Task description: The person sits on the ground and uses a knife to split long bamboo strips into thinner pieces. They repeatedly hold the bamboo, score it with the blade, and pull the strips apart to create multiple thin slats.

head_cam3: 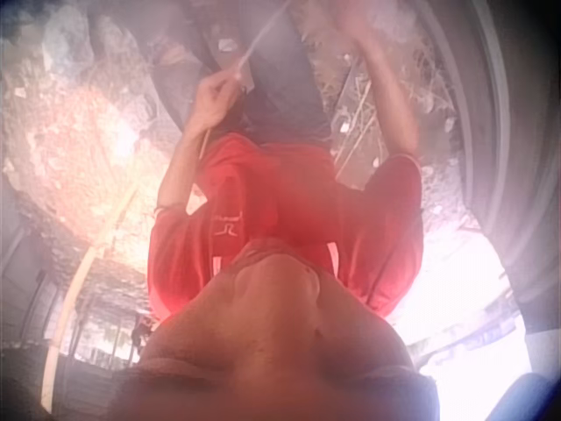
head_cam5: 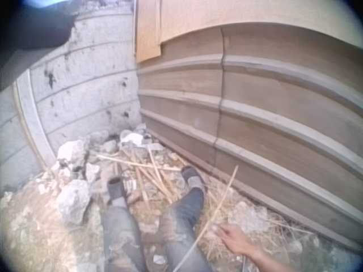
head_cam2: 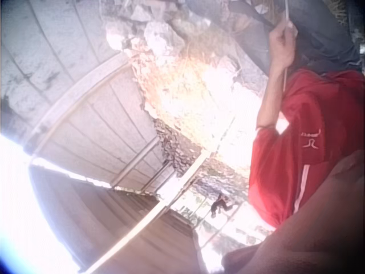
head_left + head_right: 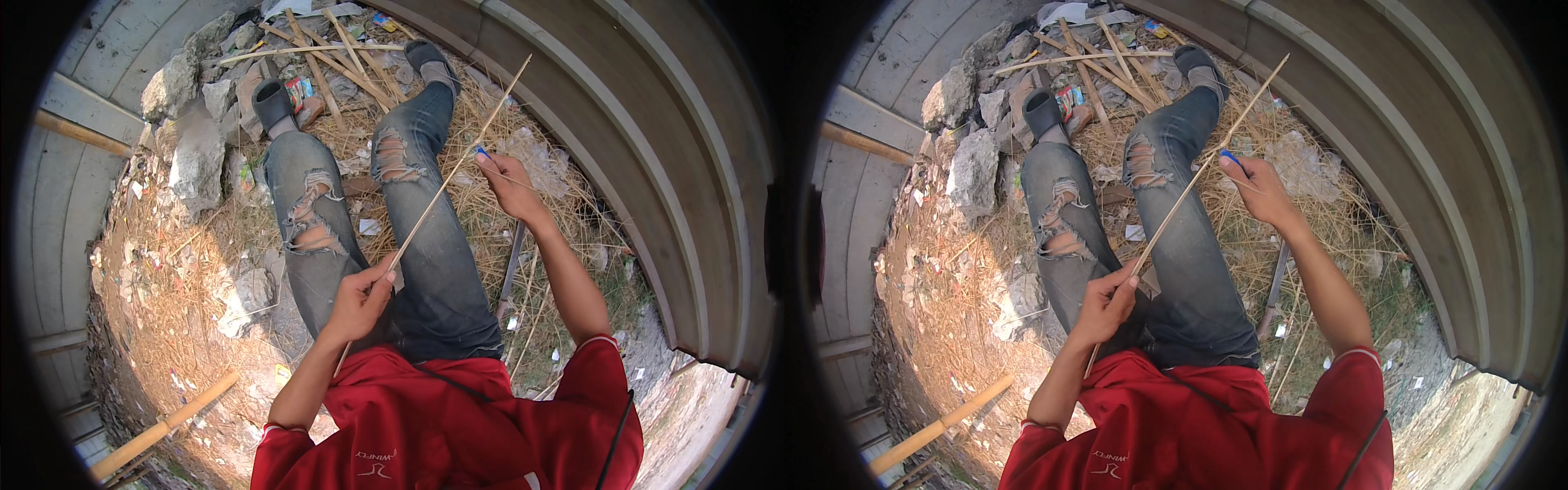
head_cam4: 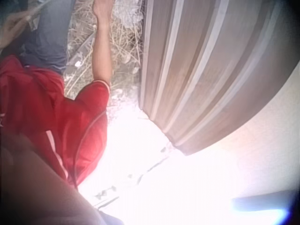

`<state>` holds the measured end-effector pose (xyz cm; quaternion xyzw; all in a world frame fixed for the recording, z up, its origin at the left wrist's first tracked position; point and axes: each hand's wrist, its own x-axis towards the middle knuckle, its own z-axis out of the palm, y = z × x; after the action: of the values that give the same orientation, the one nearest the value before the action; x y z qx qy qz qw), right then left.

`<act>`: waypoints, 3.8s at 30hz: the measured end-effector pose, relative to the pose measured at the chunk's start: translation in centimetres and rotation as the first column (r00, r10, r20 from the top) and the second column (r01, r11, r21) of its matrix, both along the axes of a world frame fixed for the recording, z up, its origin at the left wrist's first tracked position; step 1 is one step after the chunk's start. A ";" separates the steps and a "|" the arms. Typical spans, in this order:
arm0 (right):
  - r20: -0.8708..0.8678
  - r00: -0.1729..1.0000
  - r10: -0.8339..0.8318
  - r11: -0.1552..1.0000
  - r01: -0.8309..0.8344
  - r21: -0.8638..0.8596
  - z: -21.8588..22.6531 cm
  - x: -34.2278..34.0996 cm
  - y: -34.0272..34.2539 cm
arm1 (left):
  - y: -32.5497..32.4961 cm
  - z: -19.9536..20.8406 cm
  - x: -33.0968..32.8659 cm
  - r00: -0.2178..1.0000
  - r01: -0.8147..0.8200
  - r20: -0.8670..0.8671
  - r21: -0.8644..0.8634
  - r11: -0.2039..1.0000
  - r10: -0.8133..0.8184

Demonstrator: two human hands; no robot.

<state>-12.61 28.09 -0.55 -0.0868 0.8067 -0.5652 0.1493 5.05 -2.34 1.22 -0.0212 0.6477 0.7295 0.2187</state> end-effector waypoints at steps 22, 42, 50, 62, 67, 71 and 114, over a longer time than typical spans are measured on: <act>-0.623 0.702 0.343 0.923 -0.129 0.363 3.6 -1.6 2.9 | -0.8 1.0 0.5 0.995 0.097 0.000 -0.168 0.981 -0.098; -0.064 0.969 -0.238 0.925 0.206 -0.319 0.3 -0.1 1.8 | -3.0 2.5 -0.8 0.938 0.210 0.174 0.405 0.890 -0.301; -0.199 0.861 -0.467 0.883 0.441 -0.160 -2.0 2.1 -1.9 | 0.0 3.9 -6.7 0.920 -0.056 -0.334 0.409 0.911 0.207; -0.128 0.770 -0.625 0.768 0.578 -0.275 -8.7 4.9 -1.1 | 8.7 3.5 -16.2 0.798 -0.231 -0.596 -0.169 0.958 0.087; 0.467 0.676 -0.570 0.783 0.619 0.059 -16.8 11.5 2.2 | 9.3 2.5 -19.3 0.750 -0.246 -0.660 -0.331 0.911 -0.038; -0.178 0.570 -0.802 0.370 0.709 0.600 -25.8 20.5 5.0 | 10.8 0.9 -20.1 0.773 -0.156 -0.614 -0.426 0.891 -0.159; 0.402 0.793 -0.457 0.858 0.512 -0.035 -4.1 17.1 1.8 | 13.4 -1.9 -23.7 0.631 -0.350 -0.762 -0.444 0.825 -0.143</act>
<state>4.53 29.86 -4.64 0.2240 0.7149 -0.6462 0.1457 -18.64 11.10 -0.70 0.1895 0.8572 0.4584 -0.1386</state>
